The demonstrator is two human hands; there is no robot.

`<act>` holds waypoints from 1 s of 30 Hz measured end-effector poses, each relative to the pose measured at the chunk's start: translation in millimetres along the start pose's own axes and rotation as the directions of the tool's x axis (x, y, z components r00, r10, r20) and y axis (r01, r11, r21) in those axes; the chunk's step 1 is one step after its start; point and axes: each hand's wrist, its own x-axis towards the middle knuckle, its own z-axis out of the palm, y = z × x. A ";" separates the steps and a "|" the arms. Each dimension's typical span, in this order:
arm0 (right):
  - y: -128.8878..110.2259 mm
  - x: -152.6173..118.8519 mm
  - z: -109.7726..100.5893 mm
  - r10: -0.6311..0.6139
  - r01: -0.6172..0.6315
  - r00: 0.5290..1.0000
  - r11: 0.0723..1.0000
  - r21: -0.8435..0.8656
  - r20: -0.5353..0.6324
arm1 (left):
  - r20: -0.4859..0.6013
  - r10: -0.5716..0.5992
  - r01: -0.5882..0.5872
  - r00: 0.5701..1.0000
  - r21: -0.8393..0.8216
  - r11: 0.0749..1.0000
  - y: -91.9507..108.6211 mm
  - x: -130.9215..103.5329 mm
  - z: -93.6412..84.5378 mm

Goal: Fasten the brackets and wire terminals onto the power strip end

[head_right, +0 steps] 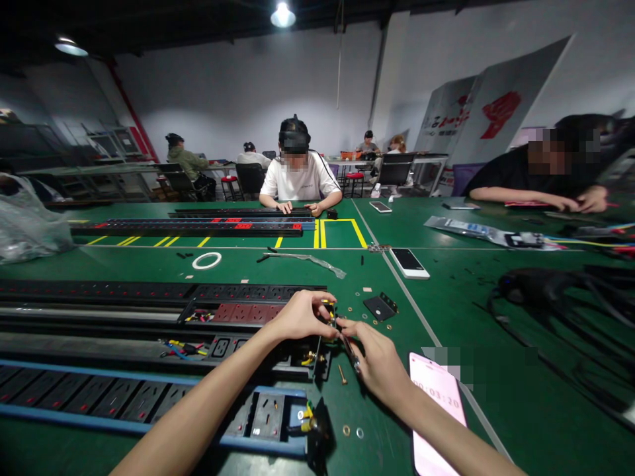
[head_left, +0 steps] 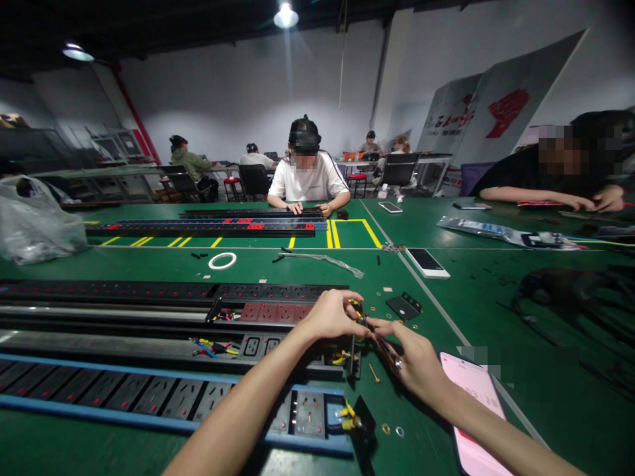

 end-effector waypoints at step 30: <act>15.2 67.6 -1.7 0.631 -0.571 0.767 0.589 0.572 0.115 | 0.020 0.020 -0.020 1.000 0.003 1.000 -0.6 -1.0 -0.1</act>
